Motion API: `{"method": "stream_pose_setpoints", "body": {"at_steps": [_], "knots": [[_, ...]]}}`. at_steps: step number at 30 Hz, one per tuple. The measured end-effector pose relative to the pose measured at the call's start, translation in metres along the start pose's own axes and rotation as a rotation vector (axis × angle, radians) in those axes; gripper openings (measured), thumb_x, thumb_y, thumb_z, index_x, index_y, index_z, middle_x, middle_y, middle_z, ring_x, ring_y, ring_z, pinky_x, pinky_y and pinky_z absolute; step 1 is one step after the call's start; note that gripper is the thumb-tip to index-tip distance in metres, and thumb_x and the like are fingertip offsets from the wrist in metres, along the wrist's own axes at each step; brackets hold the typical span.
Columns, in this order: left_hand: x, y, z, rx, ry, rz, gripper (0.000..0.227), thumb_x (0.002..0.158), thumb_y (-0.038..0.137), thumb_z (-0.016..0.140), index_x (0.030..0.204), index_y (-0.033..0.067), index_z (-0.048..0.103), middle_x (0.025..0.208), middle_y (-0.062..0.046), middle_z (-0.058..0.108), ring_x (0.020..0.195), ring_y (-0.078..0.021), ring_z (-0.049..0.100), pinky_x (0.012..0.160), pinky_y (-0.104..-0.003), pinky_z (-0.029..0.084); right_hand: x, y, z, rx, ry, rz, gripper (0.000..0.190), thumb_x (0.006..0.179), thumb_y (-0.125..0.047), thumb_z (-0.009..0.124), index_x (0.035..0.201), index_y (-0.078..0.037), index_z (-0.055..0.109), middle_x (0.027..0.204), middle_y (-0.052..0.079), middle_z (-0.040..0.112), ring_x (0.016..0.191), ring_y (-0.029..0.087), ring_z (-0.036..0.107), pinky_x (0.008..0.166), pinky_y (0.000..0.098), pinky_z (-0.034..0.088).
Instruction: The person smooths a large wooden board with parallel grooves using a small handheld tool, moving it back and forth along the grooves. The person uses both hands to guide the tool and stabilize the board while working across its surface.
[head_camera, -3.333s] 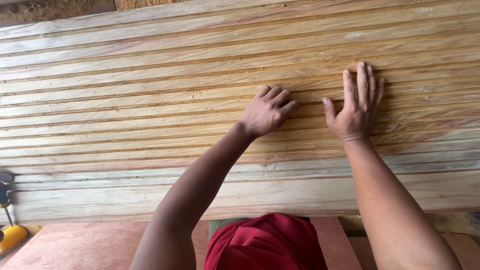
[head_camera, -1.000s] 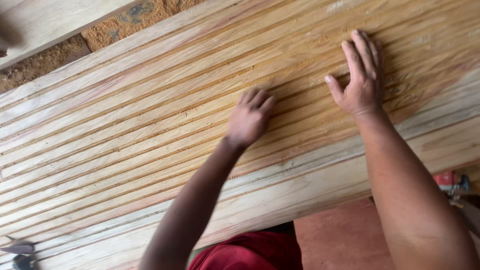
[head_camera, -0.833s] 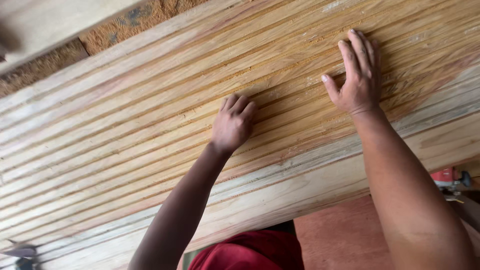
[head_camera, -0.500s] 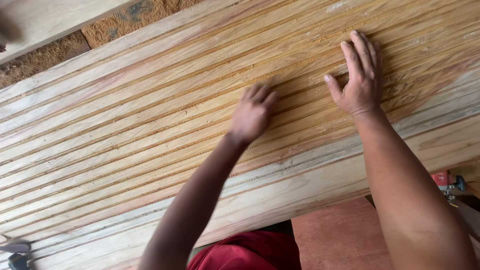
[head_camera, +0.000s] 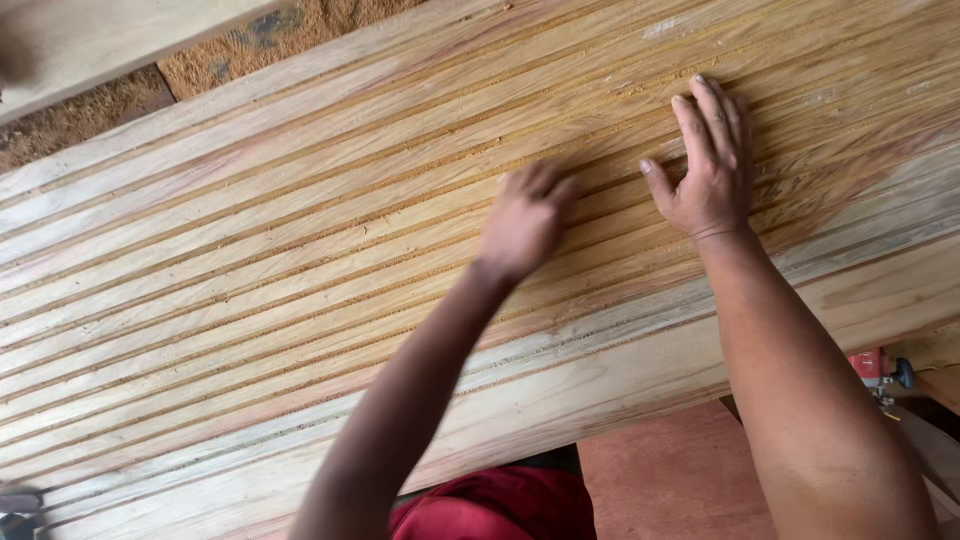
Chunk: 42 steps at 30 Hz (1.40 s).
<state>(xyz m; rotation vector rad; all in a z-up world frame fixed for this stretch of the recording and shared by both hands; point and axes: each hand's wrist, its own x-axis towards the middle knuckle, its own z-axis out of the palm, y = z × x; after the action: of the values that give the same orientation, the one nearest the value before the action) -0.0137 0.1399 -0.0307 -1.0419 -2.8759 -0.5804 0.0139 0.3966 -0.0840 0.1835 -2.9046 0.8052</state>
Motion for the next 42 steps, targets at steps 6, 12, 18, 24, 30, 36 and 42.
{"method": "stream_pose_setpoints", "body": {"at_steps": [6, 12, 18, 24, 30, 36, 42], "knots": [[-0.07, -0.061, -0.054, -0.091, -0.149, -0.064, 0.017, 0.086, 0.006, 0.07, 0.102, 0.0096, 0.068, 0.103, -0.009, 0.065, 0.103, -0.0294, 0.06, 0.092, -0.044, 0.053, -0.002, 0.006, 0.005, -0.009, 0.023, 0.004, 0.068, 0.1, -0.029, 0.076, 0.152, 0.004, 0.051, 0.164, 0.026, 0.042, 0.154, 0.044, 0.038, 0.13, 0.0583, 0.025], [-0.037, -0.037, -0.021, -0.097, -0.053, 0.089, 0.03, 0.08, 0.012, 0.065, 0.11, 0.0055, 0.068, 0.111, -0.01, 0.064, 0.11, -0.0278, 0.057, 0.093, -0.04, 0.048, -0.005, -0.006, -0.005, 0.086, 0.002, 0.023, 0.065, 0.099, -0.026, 0.074, 0.152, 0.005, 0.052, 0.166, 0.027, 0.042, 0.154, 0.047, 0.038, 0.131, 0.0556, 0.031], [-0.113, -0.082, -0.101, 0.002, -0.142, -0.078, 0.027, 0.084, 0.017, 0.068, 0.11, 0.0112, 0.066, 0.108, -0.007, 0.064, 0.109, -0.0279, 0.055, 0.092, -0.043, 0.044, -0.006, -0.002, 0.004, 0.017, -0.003, -0.01, 0.06, 0.102, -0.024, 0.074, 0.148, 0.007, 0.052, 0.163, 0.026, 0.04, 0.154, 0.046, 0.037, 0.131, 0.0546, 0.029], [-0.163, -0.079, -0.121, 0.089, 0.057, -0.351, 0.043, 0.085, 0.025, 0.071, 0.124, 0.0119, 0.06, 0.13, -0.012, 0.061, 0.121, -0.0306, 0.054, 0.104, -0.048, 0.04, 0.002, -0.015, 0.0, 0.018, 0.014, -0.018, 0.059, 0.099, -0.021, 0.073, 0.147, 0.007, 0.053, 0.164, 0.026, 0.04, 0.151, 0.045, 0.035, 0.131, 0.0564, 0.028], [-0.271, -0.112, -0.161, 0.485, 0.367, -1.252, 0.065, 0.114, 0.044, 0.053, 0.163, 0.0061, 0.032, 0.169, -0.019, 0.031, 0.158, -0.0382, 0.025, 0.129, -0.057, 0.019, 0.012, -0.156, 0.042, 0.244, 0.117, -0.315, 0.041, 0.092, -0.023, 0.085, 0.123, -0.001, 0.068, 0.123, 0.015, 0.064, 0.118, 0.031, 0.061, 0.106, 0.0461, 0.052], [-0.282, -0.129, -0.171, 0.376, 0.446, -1.755, 0.077, 0.109, 0.051, 0.045, 0.164, 0.0026, 0.02, 0.172, -0.019, 0.012, 0.16, -0.0345, 0.009, 0.129, -0.054, 0.005, 0.039, -0.273, 0.121, 0.333, -0.057, -0.696, 0.022, 0.088, -0.021, 0.084, 0.096, -0.007, 0.069, 0.092, 0.007, 0.064, 0.088, 0.024, 0.06, 0.08, 0.0416, 0.05], [-0.274, -0.121, -0.183, 0.311, 0.39, -1.818, 0.077, 0.11, 0.05, 0.046, 0.166, 0.0063, 0.018, 0.174, -0.016, 0.011, 0.162, -0.0324, 0.007, 0.132, -0.053, 0.004, 0.048, -0.198, 0.076, 0.244, -0.088, -0.834, 0.014, 0.096, -0.006, 0.079, 0.091, -0.004, 0.066, 0.083, 0.009, 0.065, 0.079, 0.023, 0.06, 0.074, 0.0352, 0.049]]}}
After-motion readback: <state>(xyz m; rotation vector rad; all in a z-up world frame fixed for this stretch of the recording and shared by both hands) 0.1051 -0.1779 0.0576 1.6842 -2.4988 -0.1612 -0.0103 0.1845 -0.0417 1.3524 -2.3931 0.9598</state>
